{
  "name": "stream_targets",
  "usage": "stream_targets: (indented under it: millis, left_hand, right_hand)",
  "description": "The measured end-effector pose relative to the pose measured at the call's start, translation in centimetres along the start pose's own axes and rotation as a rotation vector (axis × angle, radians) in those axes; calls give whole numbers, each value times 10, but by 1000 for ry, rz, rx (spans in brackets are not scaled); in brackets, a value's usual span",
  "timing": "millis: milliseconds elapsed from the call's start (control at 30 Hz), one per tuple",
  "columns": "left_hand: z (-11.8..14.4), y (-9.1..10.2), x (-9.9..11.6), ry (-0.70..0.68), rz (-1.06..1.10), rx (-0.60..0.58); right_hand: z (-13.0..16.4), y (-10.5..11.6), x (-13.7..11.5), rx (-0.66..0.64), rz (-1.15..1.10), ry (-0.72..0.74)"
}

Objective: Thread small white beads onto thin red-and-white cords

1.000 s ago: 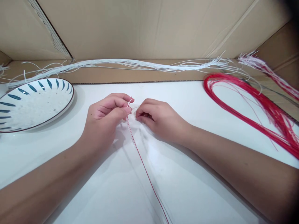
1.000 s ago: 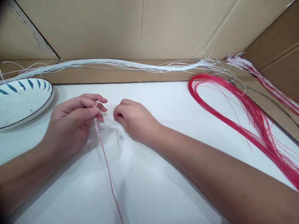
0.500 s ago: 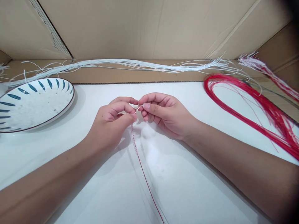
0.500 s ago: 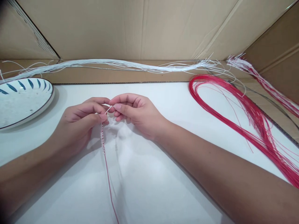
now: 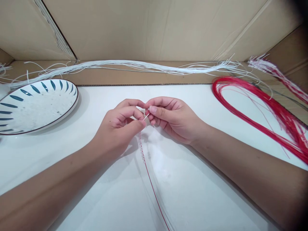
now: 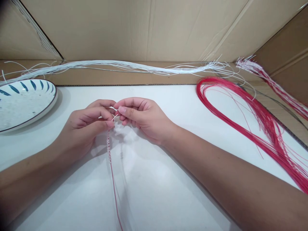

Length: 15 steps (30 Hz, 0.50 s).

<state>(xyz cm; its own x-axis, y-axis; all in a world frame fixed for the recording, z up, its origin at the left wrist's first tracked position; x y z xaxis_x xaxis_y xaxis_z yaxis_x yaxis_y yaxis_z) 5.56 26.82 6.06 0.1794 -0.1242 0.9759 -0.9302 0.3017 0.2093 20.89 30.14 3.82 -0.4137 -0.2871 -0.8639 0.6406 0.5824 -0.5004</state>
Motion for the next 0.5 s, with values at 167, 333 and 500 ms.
stream_targets:
  millis: [167, 333, 500]
  left_hand:
    - [0, -1, 0, -4, 2, -16]
    - [0, 0, 1, -5, 9, -14]
    - [0, 0, 2, -8, -2, -17]
  right_hand:
    - [0, 0, 0, 3, 3, -6]
    - [0, 1, 0, 23, -3, -18]
    - [1, 3, 1, 4, 14, -13]
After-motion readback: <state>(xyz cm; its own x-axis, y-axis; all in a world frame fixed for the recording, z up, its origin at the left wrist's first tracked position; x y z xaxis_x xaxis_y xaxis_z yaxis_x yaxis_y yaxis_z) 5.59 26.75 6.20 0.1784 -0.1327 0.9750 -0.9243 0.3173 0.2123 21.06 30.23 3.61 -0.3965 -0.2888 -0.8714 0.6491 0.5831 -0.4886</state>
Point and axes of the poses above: each hand's wrist, its own z-axis away from the middle knuckle, its own y-axis out of the back of the hand, x = y × z, the point moved 4 cm from there along -z, towards the middle knuckle, and after that the axes turned 10 degrees about -x, right-handed, at the moved point
